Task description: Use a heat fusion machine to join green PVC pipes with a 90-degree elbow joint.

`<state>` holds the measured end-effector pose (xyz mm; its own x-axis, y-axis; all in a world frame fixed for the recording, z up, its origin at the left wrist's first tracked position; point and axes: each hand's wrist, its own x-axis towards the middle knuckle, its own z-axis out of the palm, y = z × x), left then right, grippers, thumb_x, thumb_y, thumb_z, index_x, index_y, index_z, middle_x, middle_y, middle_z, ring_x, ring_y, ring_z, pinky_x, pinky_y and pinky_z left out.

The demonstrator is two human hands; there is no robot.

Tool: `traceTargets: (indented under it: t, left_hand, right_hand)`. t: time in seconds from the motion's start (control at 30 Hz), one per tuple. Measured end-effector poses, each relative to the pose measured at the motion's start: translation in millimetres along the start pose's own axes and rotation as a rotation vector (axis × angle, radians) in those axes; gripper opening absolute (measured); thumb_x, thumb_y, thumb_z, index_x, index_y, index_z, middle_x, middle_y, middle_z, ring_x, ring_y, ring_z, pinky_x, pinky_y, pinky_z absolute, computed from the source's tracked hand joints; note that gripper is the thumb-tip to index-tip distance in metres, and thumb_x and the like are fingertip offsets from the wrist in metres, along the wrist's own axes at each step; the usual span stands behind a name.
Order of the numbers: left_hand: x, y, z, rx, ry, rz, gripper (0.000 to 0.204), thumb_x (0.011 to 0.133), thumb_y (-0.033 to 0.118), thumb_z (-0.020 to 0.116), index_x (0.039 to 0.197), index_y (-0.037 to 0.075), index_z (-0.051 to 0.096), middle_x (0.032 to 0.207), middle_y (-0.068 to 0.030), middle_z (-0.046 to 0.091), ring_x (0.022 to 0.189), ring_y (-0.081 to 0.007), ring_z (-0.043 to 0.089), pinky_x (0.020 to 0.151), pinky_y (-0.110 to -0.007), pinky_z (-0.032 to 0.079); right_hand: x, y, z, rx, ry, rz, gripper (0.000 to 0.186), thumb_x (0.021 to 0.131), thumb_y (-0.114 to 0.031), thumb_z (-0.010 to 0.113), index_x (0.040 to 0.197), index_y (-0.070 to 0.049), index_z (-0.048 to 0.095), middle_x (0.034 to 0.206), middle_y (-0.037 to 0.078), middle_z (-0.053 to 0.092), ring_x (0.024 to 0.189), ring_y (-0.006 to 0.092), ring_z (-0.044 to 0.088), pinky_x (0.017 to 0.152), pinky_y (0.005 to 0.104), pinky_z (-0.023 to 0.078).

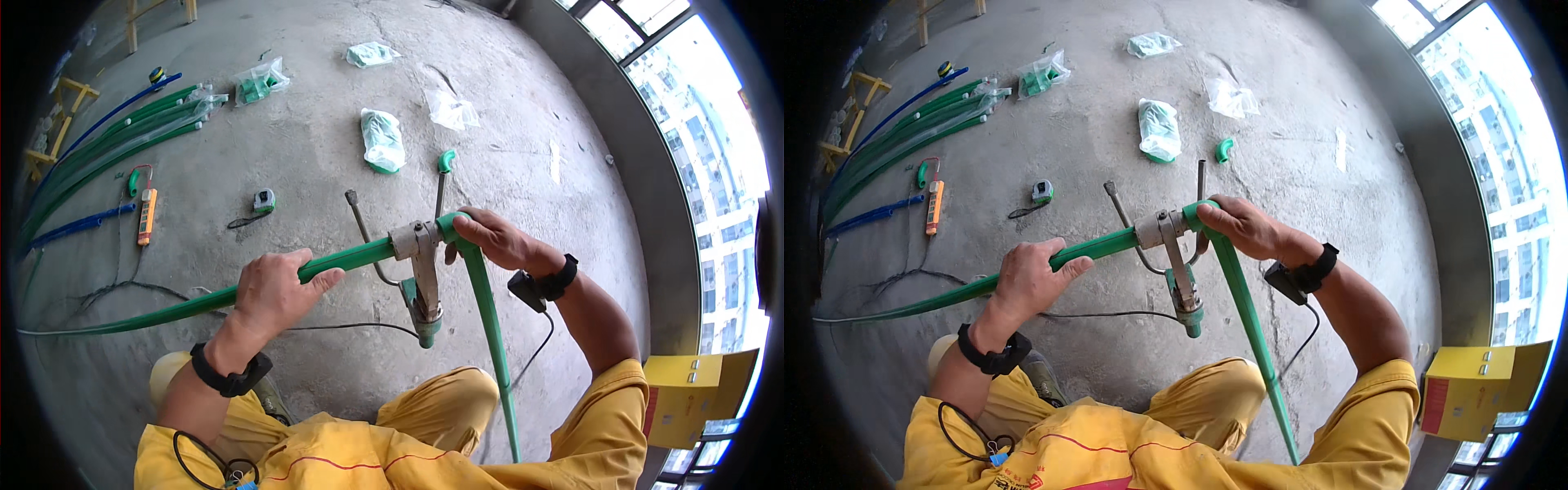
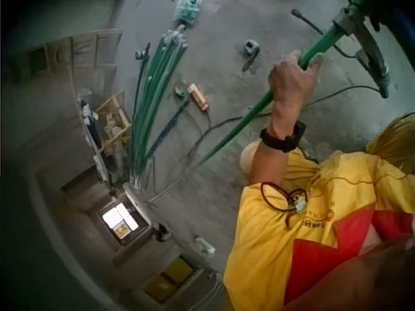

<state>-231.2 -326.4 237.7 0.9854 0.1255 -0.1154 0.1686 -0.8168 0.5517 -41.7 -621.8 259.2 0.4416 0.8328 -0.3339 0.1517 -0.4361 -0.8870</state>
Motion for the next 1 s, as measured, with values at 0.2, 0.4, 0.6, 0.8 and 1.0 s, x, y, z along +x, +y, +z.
traceTargets:
  t: [0.2,0.4,0.6,0.8,1.0]
  left_hand:
    - [-43.6,46.4,-61.0,0.029,0.148,0.043,0.06,0.085,0.062,0.062,0.071,0.004,0.059,0.059,-0.0187,0.057,0.061,-0.0396,0.062,0.055,-0.045,0.049]
    - [-100.5,81.6,-57.5,0.093,0.205,0.058,0.062,0.083,0.064,0.062,0.068,0.004,0.057,0.058,-0.0183,0.056,0.059,-0.0383,0.061,0.053,-0.045,0.048]
    - [-99.5,109.6,-30.5,0.085,0.222,0.057,0.06,0.085,0.063,0.06,0.074,0.004,0.063,0.059,-0.0161,0.058,0.059,-0.0359,0.062,0.053,-0.043,0.049]
    - [-84.5,128.4,-11.7,0.086,0.215,0.0,0.054,0.086,0.058,0.062,0.079,0.005,0.065,0.064,-0.0146,0.062,0.061,-0.034,0.064,0.053,-0.042,0.05]
    - [-78.7,124.4,-7.0,0.091,0.229,0.07,0.051,0.086,0.055,0.064,0.079,0.004,0.065,0.065,-0.0138,0.062,0.06,-0.0326,0.064,0.053,-0.04,0.05]
  right_hand:
    - [-44.1,-83.4,-14.8,-0.044,-0.094,-0.138,0.058,0.101,-0.055,0.039,0.108,0.0,0.057,0.087,0.011,0.07,0.083,0.0199,0.068,0.073,0.0344,0.053]
    - [-76.5,-86.1,-13.2,-0.5,-0.155,-0.501,0.052,0.1,-0.051,0.043,0.094,-0.001,0.057,0.067,0.012,0.063,0.062,0.033,0.064,0.059,0.0396,0.051]
    - [-94.4,-60.4,-19.1,-0.29,-0.14,-0.405,0.049,0.099,-0.048,0.047,0.095,0.0,0.056,0.065,0.012,0.061,0.059,0.029,0.065,0.054,0.036,0.05]
    - [-100.6,-40.8,-34.3,-0.159,-0.075,-0.376,0.047,0.099,-0.045,0.05,0.096,0.002,0.056,0.064,0.011,0.059,0.055,0.0249,0.061,0.052,0.034,0.048]
    - [-103.6,-43.8,-39.7,-0.075,-0.117,-0.373,0.045,0.099,-0.041,0.052,0.098,0.003,0.056,0.066,0.011,0.059,0.056,0.0244,0.061,0.053,0.0334,0.048]
